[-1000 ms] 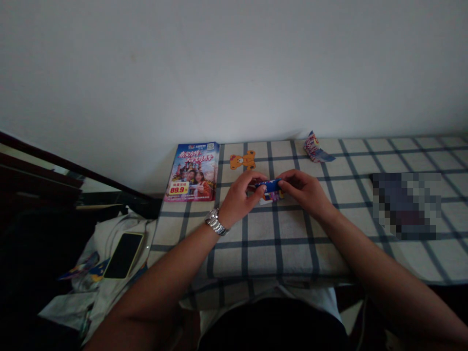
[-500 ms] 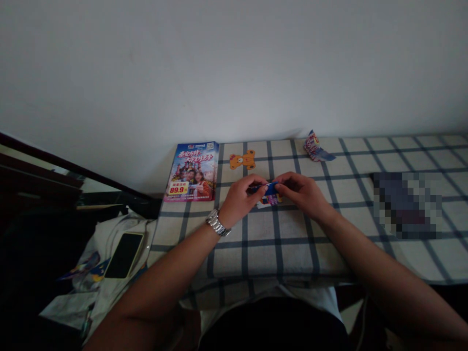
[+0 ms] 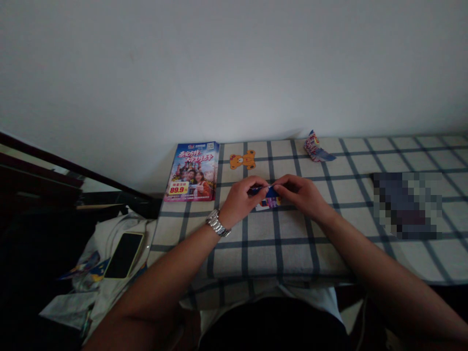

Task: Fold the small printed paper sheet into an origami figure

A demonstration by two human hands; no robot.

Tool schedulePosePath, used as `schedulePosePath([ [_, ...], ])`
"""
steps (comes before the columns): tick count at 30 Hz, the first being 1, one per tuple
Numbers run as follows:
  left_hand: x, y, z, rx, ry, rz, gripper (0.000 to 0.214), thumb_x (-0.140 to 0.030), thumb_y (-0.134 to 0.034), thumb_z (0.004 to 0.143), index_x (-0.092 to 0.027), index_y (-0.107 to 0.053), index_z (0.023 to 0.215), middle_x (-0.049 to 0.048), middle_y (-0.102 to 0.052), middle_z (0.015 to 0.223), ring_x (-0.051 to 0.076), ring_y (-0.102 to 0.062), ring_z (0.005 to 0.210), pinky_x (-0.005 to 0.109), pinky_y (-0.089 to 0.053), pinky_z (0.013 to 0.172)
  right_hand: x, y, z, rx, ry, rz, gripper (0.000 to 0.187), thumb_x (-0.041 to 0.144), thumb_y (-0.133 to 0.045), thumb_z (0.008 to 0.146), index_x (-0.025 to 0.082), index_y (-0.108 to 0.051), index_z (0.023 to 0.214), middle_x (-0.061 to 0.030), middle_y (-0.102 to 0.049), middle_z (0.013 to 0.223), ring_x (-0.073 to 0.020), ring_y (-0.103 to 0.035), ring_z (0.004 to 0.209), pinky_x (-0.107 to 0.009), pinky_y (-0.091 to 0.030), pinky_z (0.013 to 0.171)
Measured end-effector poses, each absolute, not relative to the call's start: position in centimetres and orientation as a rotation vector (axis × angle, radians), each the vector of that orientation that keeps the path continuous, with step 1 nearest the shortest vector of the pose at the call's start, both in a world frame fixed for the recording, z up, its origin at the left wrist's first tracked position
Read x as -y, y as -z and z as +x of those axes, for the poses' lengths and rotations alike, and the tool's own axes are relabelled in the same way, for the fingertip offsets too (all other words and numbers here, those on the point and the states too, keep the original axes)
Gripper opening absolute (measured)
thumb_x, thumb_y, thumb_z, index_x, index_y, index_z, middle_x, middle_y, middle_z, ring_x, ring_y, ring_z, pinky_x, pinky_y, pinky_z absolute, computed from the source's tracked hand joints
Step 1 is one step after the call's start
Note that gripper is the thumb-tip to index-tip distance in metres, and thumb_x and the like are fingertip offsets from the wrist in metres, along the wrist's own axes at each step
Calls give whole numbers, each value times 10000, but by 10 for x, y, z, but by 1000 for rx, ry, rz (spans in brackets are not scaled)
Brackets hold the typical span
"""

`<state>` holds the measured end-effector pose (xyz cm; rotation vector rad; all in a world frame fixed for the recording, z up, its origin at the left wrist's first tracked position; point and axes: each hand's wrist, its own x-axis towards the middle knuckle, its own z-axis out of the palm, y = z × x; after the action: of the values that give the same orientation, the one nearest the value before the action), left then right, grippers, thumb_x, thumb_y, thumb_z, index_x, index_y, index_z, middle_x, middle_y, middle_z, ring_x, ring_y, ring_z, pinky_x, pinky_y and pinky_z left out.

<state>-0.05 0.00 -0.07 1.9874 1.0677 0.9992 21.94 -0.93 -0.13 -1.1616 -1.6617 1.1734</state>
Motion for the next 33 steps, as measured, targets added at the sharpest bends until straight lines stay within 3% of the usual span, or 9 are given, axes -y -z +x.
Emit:
schedulePosePath([
  [10,-3,0,-4,-994,-1097,1725,302,-469,-675,954,-180,-693,1040,52,-750,969,157,-714,858,259,-588,762,8,-5,221,1498,-1022,-1199,263,483,-737,905,221,-745,938,-40,-769,877,-200,-712,801,-326,-583,741],
  [33,-4,-1,-3,-987,-1167,1642,276,-453,-649,977,-202,-645,862,10,-633,816,130,-583,756,255,-499,701,11,-7,221,1521,-985,-1163,277,498,-727,918,222,-734,941,-48,-763,883,-212,-717,815,-346,-597,751],
])
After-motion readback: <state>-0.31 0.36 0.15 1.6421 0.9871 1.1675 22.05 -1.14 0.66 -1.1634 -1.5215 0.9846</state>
